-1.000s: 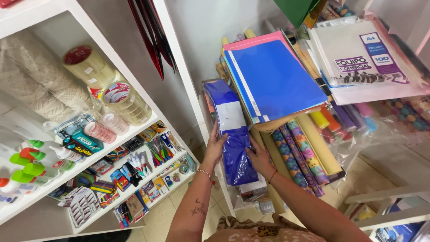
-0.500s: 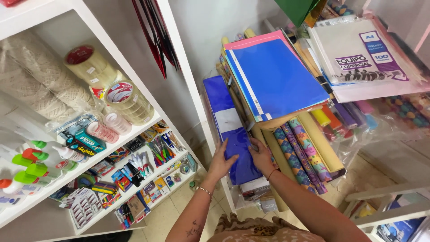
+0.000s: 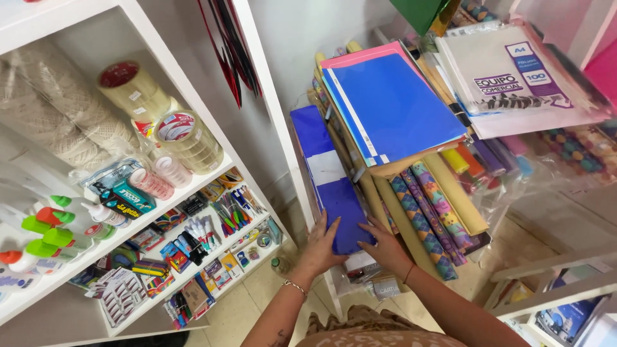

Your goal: Organizing various colors of crepe paper packages on a desk and shelves in a shop.

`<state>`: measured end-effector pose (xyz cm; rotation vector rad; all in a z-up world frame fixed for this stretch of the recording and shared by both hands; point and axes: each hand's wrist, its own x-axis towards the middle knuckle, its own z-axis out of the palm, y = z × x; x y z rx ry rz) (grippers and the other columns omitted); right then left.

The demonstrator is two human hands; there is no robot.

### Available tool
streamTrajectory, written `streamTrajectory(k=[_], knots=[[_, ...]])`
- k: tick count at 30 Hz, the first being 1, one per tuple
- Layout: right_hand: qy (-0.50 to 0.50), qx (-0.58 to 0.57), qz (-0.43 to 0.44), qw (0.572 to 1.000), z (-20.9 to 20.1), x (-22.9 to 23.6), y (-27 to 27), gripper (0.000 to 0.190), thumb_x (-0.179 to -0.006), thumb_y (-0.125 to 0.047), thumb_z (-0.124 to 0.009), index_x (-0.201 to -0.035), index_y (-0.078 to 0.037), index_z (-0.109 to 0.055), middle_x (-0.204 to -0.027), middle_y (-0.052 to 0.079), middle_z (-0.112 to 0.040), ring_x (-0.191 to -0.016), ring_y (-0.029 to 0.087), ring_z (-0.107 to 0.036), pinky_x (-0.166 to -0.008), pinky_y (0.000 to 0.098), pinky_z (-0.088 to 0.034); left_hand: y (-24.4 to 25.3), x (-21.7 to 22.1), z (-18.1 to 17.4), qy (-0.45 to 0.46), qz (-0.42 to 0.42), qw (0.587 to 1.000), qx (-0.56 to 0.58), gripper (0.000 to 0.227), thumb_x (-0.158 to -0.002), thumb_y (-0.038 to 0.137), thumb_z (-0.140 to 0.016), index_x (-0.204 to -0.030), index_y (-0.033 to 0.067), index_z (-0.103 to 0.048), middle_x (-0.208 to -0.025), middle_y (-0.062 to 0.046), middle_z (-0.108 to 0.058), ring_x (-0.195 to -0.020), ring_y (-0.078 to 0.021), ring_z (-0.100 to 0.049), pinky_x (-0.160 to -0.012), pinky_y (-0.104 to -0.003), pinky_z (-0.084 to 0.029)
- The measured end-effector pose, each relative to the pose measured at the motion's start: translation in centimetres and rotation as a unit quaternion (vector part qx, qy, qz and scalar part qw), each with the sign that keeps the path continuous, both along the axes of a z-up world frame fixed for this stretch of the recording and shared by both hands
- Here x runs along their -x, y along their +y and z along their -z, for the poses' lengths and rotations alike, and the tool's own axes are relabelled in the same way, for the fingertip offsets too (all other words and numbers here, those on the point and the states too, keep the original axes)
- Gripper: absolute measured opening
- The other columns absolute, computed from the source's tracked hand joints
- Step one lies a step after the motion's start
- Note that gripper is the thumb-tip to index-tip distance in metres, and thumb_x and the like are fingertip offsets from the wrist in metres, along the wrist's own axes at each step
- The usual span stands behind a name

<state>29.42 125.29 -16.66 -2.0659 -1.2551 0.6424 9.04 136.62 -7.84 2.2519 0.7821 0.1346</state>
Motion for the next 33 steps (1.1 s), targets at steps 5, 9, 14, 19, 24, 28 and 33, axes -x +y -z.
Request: streamTrajectory(k=[5, 9, 14, 19, 24, 28, 33], knots=[[-0.029, -0.020, 0.016, 0.999, 0.5, 0.2, 1.1, 0.048, -0.091, -0.029, -0.070, -0.138, -0.037, -0.064, -0.159, -0.002, -0.046, -0.139, 0.026, -0.051, -0.120, 0.0557, -0.022, -0.1, -0.5, 0.6, -0.028, -0.010, 1.000, -0.004, 0.094, -0.076, 0.028, -0.078, -0.157, 0.0181, -0.032, -0.165, -0.026, -0.012, -0.147, -0.0486, -0.026, -0.120, -0.054, -0.030], [0.003, -0.087, 0.032, 0.996, -2.4, 1.2, 1.6, 0.048, -0.086, -0.013, -0.071, -0.132, -0.028, -0.069, -0.154, 0.006, -0.052, -0.134, 0.035, -0.054, -0.109, 0.0478, -0.048, 0.4, -0.7, 1.3, -0.057, -0.022, 0.998, -0.003, 0.091, -0.076, 0.025, -0.077, -0.156, 0.0179, -0.034, -0.165, -0.025, -0.014, -0.146, -0.0473, -0.029, -0.119, -0.053, -0.034], [-0.027, -0.101, 0.012, 0.994, -2.1, 1.0, 1.1, 0.048, -0.087, -0.017, -0.072, -0.134, -0.024, -0.067, -0.152, 0.012, -0.050, -0.133, 0.038, -0.054, -0.108, 0.0483, -0.050, 0.1, -0.7, 0.7, -0.080, -0.062, 0.995, -0.012, 0.091, -0.076, 0.047, -0.082, -0.152, 0.0162, -0.042, -0.163, -0.024, -0.021, -0.148, -0.0449, -0.027, -0.120, -0.053, -0.032], [-0.019, -0.101, 0.024, 0.994, -6.3, 3.0, -0.5, 0.046, -0.089, -0.023, -0.072, -0.135, -0.028, -0.066, -0.148, 0.011, -0.053, -0.133, 0.036, -0.055, -0.109, 0.0469, -0.049, 0.0, -1.3, 2.4, -0.179, -0.077, 0.980, -0.039, 0.070, -0.085, 0.029, -0.078, -0.147, 0.0155, -0.048, -0.156, -0.022, -0.036, -0.141, -0.0446, -0.040, -0.113, -0.053, -0.040], [0.095, -0.126, 0.073, 0.985, -9.9, 5.1, -3.0, 0.050, -0.096, -0.024, -0.066, -0.145, -0.019, -0.057, -0.150, 0.012, -0.051, -0.137, 0.031, -0.052, -0.114, 0.0438, -0.044, -0.5, -2.7, 1.7, -0.251, -0.079, 0.957, 0.122, 0.061, -0.088, 0.021, -0.075, -0.144, 0.0119, -0.052, -0.143, -0.022, -0.050, -0.132, -0.0413, -0.053, -0.108, -0.047, -0.048], [0.101, -0.148, 0.111, 0.978, -11.5, 5.8, -5.3, 0.050, -0.097, -0.019, -0.063, -0.146, -0.014, -0.055, -0.150, 0.014, -0.051, -0.138, 0.031, -0.050, -0.116, 0.0455, -0.042, -1.4, -3.8, 1.2, -0.248, -0.043, 0.954, 0.161, 0.064, -0.088, 0.024, -0.077, -0.144, 0.0088, -0.051, -0.141, -0.027, -0.049, -0.132, -0.0441, -0.052, -0.109, -0.048, -0.048], [0.072, -0.211, 0.140, 0.965, -11.2, 6.4, -9.1, 0.053, -0.096, -0.012, -0.063, -0.148, -0.012, -0.052, -0.151, 0.015, -0.050, -0.142, 0.032, -0.045, -0.117, 0.0477, -0.037, -4.5, -4.8, -1.6, -0.217, 0.005, 0.943, 0.253, 0.062, -0.091, 0.029, -0.074, -0.146, 0.0124, -0.051, -0.145, -0.023, -0.047, -0.137, -0.0397, -0.049, -0.110, -0.044, -0.048]])
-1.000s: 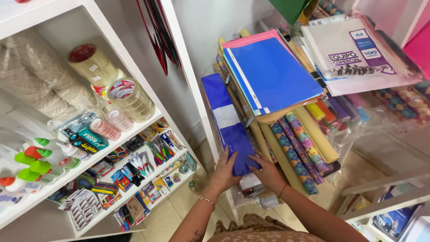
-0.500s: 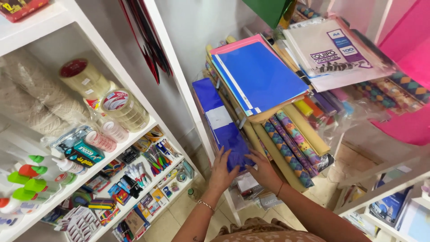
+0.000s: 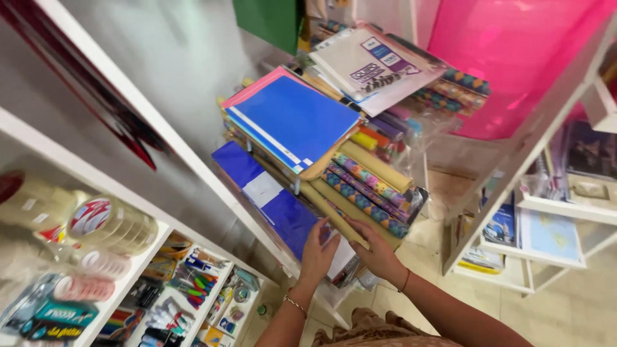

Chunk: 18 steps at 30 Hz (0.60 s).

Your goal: Organizing various colors of crepe paper packages on a desk and shelves in a shop.

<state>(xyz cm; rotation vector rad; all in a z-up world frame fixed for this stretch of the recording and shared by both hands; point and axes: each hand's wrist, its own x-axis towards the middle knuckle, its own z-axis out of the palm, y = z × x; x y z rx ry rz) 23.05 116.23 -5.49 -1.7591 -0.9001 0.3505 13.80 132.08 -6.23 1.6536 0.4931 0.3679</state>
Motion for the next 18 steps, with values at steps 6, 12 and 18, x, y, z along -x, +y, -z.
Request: streamTrajectory(k=[6, 12, 18], knots=[[0.047, 0.019, 0.126, 0.991, 1.3, 0.1, -6.0, 0.051, -0.096, -0.019, -0.068, -0.145, -0.010, -0.055, -0.145, 0.019, -0.052, -0.133, 0.042, -0.053, -0.112, 0.0526, -0.044, -4.5, -2.7, -0.8, -0.001, 0.093, 0.996, -0.013, 0.056, -0.094, 0.030, -0.070, -0.143, 0.0091, -0.052, -0.141, -0.022, -0.052, -0.134, -0.0355, -0.053, -0.113, -0.039, -0.046], [0.046, 0.017, 0.225, 0.973, 0.0, 1.1, -13.0, 0.046, -0.095, -0.014, -0.067, -0.141, -0.013, -0.061, -0.141, 0.013, -0.058, -0.131, 0.036, -0.057, -0.112, 0.0473, -0.046, -10.5, -5.8, 0.5, -0.022, 0.170, 0.985, -0.031, 0.053, -0.095, 0.023, -0.069, -0.143, 0.0067, -0.051, -0.140, -0.021, -0.055, -0.130, -0.0352, -0.056, -0.110, -0.040, -0.048], [0.071, 0.021, 0.293, 0.953, -1.1, 3.0, -22.3, 0.039, -0.096, -0.016, -0.067, -0.135, -0.016, -0.066, -0.135, 0.010, -0.064, -0.131, 0.033, -0.058, -0.114, 0.0456, -0.045, -19.7, -6.8, -0.8, -0.033, 0.241, 0.970, 0.005, 0.050, -0.094, 0.018, -0.070, -0.140, 0.0065, -0.054, -0.136, -0.022, -0.060, -0.119, -0.0343, -0.065, -0.101, -0.039, -0.055]])
